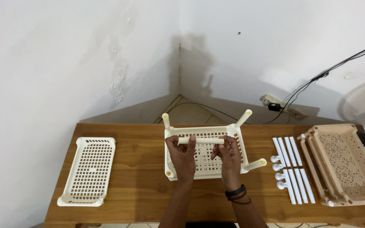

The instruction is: The person assembles a white plastic stool by inserting cylindrical legs into the underside of a perforated seat. They handle the seat and legs, aligning and pushing each leg into place on a wooden table.

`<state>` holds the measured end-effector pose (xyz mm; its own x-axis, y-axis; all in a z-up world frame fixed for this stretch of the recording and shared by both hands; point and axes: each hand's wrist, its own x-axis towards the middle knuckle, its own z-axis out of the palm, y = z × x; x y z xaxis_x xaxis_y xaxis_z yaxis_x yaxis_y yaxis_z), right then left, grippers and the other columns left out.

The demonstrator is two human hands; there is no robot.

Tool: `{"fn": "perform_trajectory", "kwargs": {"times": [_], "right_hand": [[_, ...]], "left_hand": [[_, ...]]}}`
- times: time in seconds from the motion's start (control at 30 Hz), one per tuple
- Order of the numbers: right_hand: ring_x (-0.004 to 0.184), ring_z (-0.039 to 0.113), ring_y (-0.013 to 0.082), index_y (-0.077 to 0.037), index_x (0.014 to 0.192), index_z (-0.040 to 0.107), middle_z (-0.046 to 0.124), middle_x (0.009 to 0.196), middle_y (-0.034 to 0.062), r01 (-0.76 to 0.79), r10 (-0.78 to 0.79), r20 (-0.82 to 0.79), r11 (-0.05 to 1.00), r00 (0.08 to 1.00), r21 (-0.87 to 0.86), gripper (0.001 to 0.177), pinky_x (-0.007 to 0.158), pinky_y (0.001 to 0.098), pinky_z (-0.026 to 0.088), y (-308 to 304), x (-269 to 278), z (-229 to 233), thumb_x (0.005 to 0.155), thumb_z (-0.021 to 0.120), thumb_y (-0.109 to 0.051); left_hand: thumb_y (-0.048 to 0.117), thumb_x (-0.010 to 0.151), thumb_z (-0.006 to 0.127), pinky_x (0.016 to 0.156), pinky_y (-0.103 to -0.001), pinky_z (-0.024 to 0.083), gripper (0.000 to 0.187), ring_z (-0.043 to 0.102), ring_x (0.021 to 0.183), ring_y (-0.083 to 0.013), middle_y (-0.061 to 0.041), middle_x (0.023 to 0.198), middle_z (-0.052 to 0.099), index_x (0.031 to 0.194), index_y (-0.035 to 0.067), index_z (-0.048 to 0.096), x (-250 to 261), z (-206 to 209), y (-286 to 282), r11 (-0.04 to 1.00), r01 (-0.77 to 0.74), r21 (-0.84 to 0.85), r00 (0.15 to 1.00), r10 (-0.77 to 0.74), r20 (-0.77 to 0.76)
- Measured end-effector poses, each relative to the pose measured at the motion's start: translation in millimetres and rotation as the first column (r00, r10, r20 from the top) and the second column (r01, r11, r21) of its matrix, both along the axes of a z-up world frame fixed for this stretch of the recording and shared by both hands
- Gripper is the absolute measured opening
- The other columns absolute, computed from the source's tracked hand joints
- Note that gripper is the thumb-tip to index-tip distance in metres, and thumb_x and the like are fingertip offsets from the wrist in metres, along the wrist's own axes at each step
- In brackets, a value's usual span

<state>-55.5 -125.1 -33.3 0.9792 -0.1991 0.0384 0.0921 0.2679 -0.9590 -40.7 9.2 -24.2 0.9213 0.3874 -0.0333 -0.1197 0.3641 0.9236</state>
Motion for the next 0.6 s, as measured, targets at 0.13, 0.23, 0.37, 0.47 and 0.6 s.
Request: {"fn": "perform_trajectory", "kwargs": {"times": [0.13, 0.23, 0.37, 0.47, 0.6], "right_hand": [[0.076, 0.060, 0.0148, -0.005, 0.124, 0.053, 0.063, 0.088, 0.0081, -0.006, 0.006, -0.009, 0.999, 1.000, 0.032, 0.022, 0.066, 0.0332, 0.055, -1.4, 1.1, -1.4, 0.104, 0.048, -0.011], [0.074, 0.060, 0.0155, -0.005, 0.124, 0.054, 0.064, 0.087, 0.0084, -0.011, 0.011, -0.028, 0.999, 1.000, 0.030, 0.023, 0.068, 0.0329, 0.055, -4.8, 0.3, -1.9, 0.104, 0.048, -0.013], [0.080, 0.062, 0.0151, -0.003, 0.123, 0.054, 0.065, 0.086, 0.0088, -0.045, 0.042, 0.052, 0.998, 0.998, 0.046, 0.020, 0.070, 0.0322, 0.055, -6.2, -2.2, -6.2, 0.106, 0.051, -0.014], [0.080, 0.062, 0.0150, -0.003, 0.121, 0.055, 0.065, 0.086, 0.0091, -0.045, 0.041, 0.048, 0.996, 0.998, 0.072, 0.019, 0.073, 0.0315, 0.055, -5.3, -4.4, -6.5, 0.106, 0.053, -0.015], [0.076, 0.062, 0.0157, -0.002, 0.118, 0.056, 0.066, 0.083, 0.0100, -0.027, 0.026, 0.010, 0.997, 1.000, 0.078, 0.018, 0.069, 0.0319, 0.055, -6.7, -3.5, -4.5, 0.105, 0.054, -0.015]], "left_hand": [[0.030, 0.092, 0.077, 0.063, -0.023, 0.052, 0.044, 0.054, 0.075, -0.0062, 0.000, 0.088, 0.056, 0.111, 0.007, 0.044, -2.8, 5.1, -0.8, 1.000, -0.015, 0.007, 1.000, 0.015, -0.006], [0.030, 0.093, 0.076, 0.059, -0.023, 0.047, 0.041, 0.049, 0.072, -0.0057, 0.000, 0.085, 0.053, 0.106, 0.009, 0.043, -4.0, 7.8, -1.8, 1.000, -0.019, 0.010, 1.000, 0.019, 0.002], [0.030, 0.094, 0.077, 0.058, -0.022, 0.046, 0.040, 0.049, 0.069, -0.0048, 0.002, 0.080, 0.051, 0.095, 0.012, 0.041, -4.0, 7.0, -1.7, 0.999, -0.034, 0.016, 0.999, 0.034, 0.017], [0.030, 0.090, 0.077, 0.049, -0.022, 0.043, 0.040, 0.046, 0.057, -0.0067, 0.001, 0.069, 0.049, 0.090, 0.013, 0.041, -0.5, 7.7, 1.1, 0.997, -0.035, 0.066, 0.992, 0.042, -0.119], [0.034, 0.092, 0.078, 0.050, -0.021, 0.048, 0.042, 0.049, 0.057, -0.0053, 0.003, 0.068, 0.048, 0.087, 0.013, 0.042, 3.8, 8.4, 0.8, 0.986, -0.039, 0.161, 0.990, 0.060, -0.128]]}}
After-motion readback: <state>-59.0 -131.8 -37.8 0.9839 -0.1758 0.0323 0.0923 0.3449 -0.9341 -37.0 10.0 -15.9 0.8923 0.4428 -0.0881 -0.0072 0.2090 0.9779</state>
